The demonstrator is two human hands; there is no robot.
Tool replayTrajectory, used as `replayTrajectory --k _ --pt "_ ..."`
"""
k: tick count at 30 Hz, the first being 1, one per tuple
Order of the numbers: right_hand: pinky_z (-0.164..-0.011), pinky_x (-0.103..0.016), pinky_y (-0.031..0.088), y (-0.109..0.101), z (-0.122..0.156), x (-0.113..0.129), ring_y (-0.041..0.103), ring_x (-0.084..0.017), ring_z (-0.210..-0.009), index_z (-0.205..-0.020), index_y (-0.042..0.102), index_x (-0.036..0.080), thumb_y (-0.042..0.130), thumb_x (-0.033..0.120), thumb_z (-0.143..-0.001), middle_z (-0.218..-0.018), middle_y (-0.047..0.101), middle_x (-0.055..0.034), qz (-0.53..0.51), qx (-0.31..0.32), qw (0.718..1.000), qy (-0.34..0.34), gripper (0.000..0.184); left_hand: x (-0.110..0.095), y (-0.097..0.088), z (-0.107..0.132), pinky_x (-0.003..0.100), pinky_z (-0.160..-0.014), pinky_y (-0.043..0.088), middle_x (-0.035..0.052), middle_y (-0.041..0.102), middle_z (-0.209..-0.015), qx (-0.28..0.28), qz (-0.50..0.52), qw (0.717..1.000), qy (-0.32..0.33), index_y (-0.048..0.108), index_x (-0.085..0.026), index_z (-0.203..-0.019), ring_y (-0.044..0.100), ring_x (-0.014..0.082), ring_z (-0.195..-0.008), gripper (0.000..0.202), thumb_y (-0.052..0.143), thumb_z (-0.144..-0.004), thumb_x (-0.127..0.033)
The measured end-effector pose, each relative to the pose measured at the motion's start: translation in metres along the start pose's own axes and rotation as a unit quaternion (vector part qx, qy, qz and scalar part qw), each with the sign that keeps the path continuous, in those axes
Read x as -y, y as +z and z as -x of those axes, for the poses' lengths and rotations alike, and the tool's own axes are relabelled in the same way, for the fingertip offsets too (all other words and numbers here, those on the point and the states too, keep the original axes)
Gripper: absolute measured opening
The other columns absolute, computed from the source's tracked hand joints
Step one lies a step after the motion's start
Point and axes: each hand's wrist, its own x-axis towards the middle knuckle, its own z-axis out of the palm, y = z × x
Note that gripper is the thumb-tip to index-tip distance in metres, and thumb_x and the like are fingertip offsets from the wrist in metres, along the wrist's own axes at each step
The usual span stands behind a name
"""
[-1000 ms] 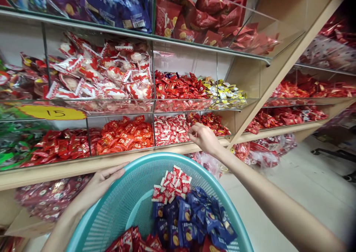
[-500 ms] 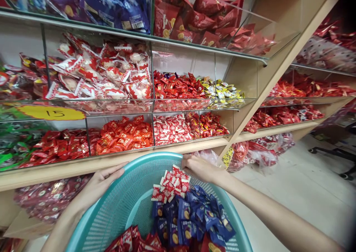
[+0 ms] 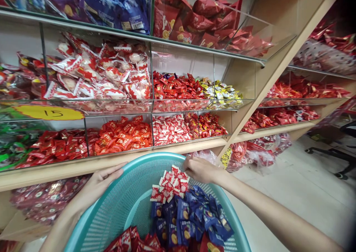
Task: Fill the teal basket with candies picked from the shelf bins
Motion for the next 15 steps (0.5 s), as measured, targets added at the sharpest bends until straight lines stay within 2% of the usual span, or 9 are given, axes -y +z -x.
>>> replayTrajectory --k 5,9,12,15 --pt "-0.063 -0.024 0.035 -0.005 0.0 0.007 0.057 -0.018 -0.083 -0.082 0.064 0.018 0.049 0.022 -0.078 -0.086 0.064 -0.0083 0.004 0.003 0.998 0.062 0.016 -0.001 0.001 0.001 0.03 -0.084 0.047 -0.001 0.061 -0.111 0.014 0.02 1.0 0.002 0.057 -0.023 -0.115 0.057 0.0237 -0.1 0.052 0.062 -0.069 -0.047" --pt "-0.064 -0.024 0.035 -0.023 -0.008 0.007 0.057 -0.019 -0.083 -0.087 0.062 0.019 0.05 0.031 -0.08 -0.086 0.064 -0.008 0.003 -0.066 0.994 0.09 0.018 -0.001 0.0 0.0 0.026 -0.084 0.045 -0.0021 0.061 -0.11 0.0 0.007 1.0 0.017 0.059 -0.024 -0.112 0.056 0.0223 -0.102 0.05 0.063 -0.068 -0.045" --pt "-0.061 -0.024 0.034 -0.037 -0.027 -0.007 0.058 -0.018 -0.077 -0.085 0.061 0.019 0.045 0.031 -0.083 -0.081 0.064 -0.0071 0.011 -0.129 0.986 0.103 0.02 0.0 -0.001 -0.003 0.027 -0.089 0.042 -0.002 0.06 -0.113 -0.003 0.003 1.0 0.021 0.06 -0.023 -0.111 0.051 0.0227 -0.109 0.047 0.063 -0.069 -0.044" --pt "-0.063 -0.024 0.035 -0.044 -0.054 -0.031 0.058 -0.017 -0.078 -0.087 0.061 0.02 0.046 0.027 -0.081 -0.084 0.064 -0.0067 -0.011 -0.175 0.974 0.145 0.017 0.001 -0.002 -0.003 0.03 -0.091 0.04 -0.0037 0.06 -0.112 0.003 0.015 1.0 0.014 0.061 -0.026 -0.109 0.05 0.0236 -0.11 0.044 0.064 -0.069 -0.044"
